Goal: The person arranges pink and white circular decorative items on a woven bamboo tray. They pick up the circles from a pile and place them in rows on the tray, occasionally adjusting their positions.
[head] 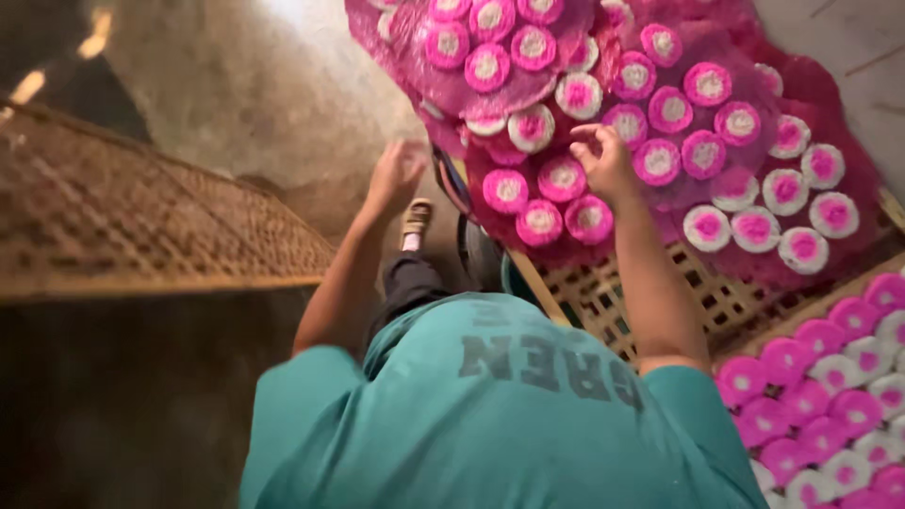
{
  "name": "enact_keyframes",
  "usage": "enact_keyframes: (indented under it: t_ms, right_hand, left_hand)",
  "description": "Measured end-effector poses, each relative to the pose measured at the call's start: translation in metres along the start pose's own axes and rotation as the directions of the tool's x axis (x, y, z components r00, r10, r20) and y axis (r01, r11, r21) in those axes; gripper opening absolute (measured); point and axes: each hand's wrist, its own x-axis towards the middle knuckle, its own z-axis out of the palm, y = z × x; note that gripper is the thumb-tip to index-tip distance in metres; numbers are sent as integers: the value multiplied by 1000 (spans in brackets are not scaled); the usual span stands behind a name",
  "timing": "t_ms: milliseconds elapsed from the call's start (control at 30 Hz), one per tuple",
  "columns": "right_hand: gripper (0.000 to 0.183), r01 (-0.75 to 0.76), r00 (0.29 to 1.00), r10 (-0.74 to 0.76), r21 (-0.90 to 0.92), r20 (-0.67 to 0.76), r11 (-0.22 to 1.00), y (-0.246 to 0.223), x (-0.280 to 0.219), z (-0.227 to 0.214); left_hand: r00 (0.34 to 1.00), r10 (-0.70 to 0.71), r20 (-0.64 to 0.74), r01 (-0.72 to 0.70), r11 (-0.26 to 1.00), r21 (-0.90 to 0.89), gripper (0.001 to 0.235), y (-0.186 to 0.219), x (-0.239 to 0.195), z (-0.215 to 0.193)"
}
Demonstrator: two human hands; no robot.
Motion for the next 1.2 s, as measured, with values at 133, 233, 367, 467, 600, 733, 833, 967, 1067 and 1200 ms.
enact_keyframes:
  t_ms: [133,233,367,467,600,733,833,967,1067,1200]
  right_hand:
    - [24,-33,986,18,-87,-164,996,63,116,26]
    - [30,-210,935,150,-160,-320,965,98,193,52]
    - [44,-532,782,338,-280,-523,799,103,257,84]
    - [28,-605,743,368,-326,-559,726,82,267,101]
    - [24,-265,815,-61,-466,-576,844,37,253,100]
    - [13,-473,683,334,-45,-649,880,12,192,75]
    - [16,-547,688,266,-241,-675,802,23,156,50]
    - [30,-496,779,135,-470,-613,730,56,133,53]
    - [34,-549,744,146,-471,-652,691,81,130,53]
    - [34,-630,645,380,-180,-663,755,87,138,49]
  left_hand:
    - [996,-15,-86,23,995,96,35,-74,164,6]
    - [961,220,-167,-175,953,245,53,-107,255,19]
    - [999,-30,-18,35,915,402,79,-119,321,27]
    - [963,-234,136,195,948,250,68,-115,333,19]
    - [939,-238,248,209,968,136,37,-98,344,7]
    - [966,84,246,23,915,-403,39,-72,355,13]
    - [830,-79,551,129,990,-53,25,-54,355,25]
    - [910,380,164,-406,896,180,45,-53,348,27]
    - [931,243,273,-268,962,57,45,-67,341,30]
    - [946,106,306,-79,992,-98,38,-82,352,42]
